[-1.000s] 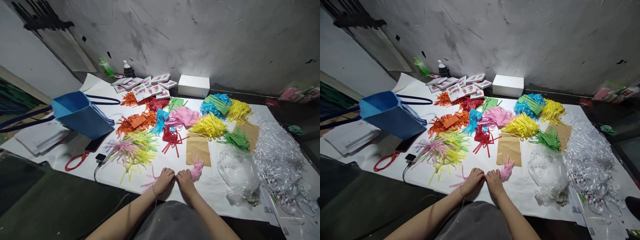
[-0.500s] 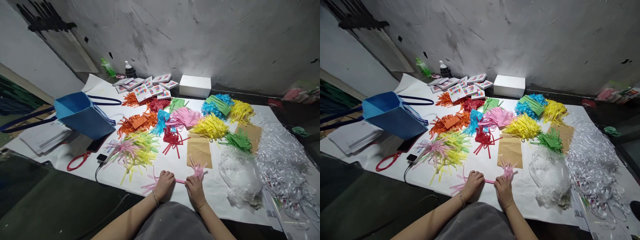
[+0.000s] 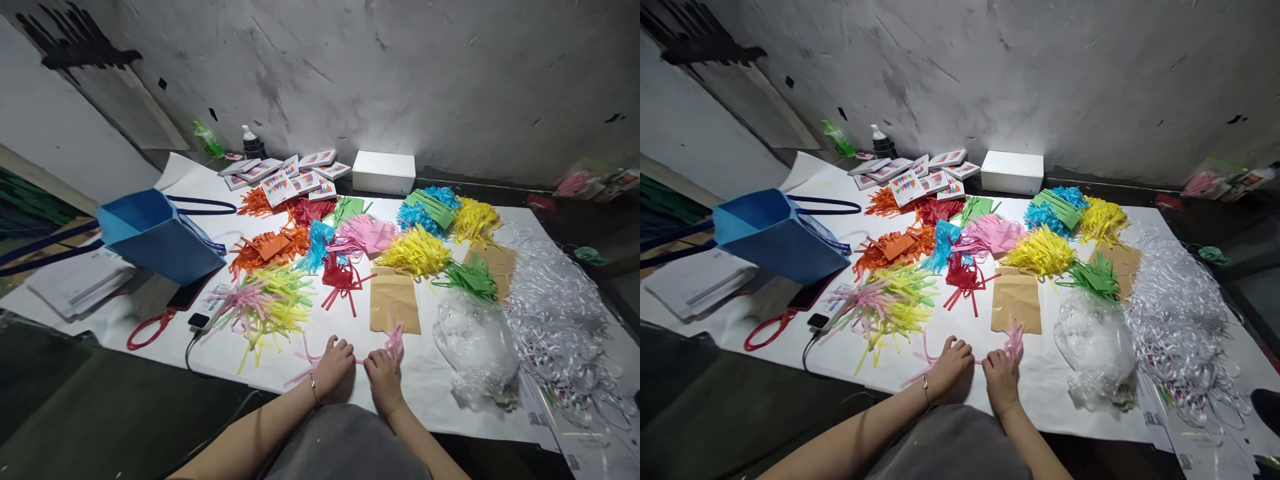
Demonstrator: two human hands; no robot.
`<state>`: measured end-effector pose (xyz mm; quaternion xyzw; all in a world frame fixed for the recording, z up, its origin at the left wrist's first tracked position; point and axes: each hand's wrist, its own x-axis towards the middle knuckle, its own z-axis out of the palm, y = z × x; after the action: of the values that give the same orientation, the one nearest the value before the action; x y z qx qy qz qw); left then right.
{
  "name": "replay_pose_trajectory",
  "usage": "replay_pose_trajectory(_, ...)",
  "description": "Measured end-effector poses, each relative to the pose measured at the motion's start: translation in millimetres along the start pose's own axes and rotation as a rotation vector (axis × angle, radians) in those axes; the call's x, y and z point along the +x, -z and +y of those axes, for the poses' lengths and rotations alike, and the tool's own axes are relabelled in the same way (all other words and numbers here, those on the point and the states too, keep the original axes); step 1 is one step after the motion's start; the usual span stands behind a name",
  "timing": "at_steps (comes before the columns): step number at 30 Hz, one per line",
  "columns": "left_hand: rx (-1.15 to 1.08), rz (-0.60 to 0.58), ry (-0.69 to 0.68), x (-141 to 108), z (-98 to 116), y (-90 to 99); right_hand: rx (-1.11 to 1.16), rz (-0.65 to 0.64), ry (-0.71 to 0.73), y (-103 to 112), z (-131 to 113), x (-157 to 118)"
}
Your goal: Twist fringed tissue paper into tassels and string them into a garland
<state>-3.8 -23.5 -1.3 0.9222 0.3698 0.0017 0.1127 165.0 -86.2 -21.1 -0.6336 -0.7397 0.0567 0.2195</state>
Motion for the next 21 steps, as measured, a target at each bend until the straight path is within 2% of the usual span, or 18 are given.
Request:
replay_pose_trajectory(3, -0.050, -0.029, -0.076, -4, 2, -2.4, -0.012, 0.011, 0.147, -4, 3, -4)
replay_pose_trajectory(8, -0.328, -0.092, 0.069, 9, -1, 0.1, -0.042, 0.005, 0.187, -9, 1, 2)
replay_pose_trajectory(13, -0.565, -0.144, 0.231, 20, -10, 13.1, -0.023, 0.016, 0.242, -9, 3, 13)
replay_pose_trajectory(16, -0.773, -0.200, 0.277, 18, -8, 22.7, 0.002, 0.029, 0.268, 7, 5, 15)
replay_pose_trajectory(21, -1.045, -0.232, 0.301, 18, 10, 42.1, 0.148, 0.122, 0.198, 59, -1, 21)
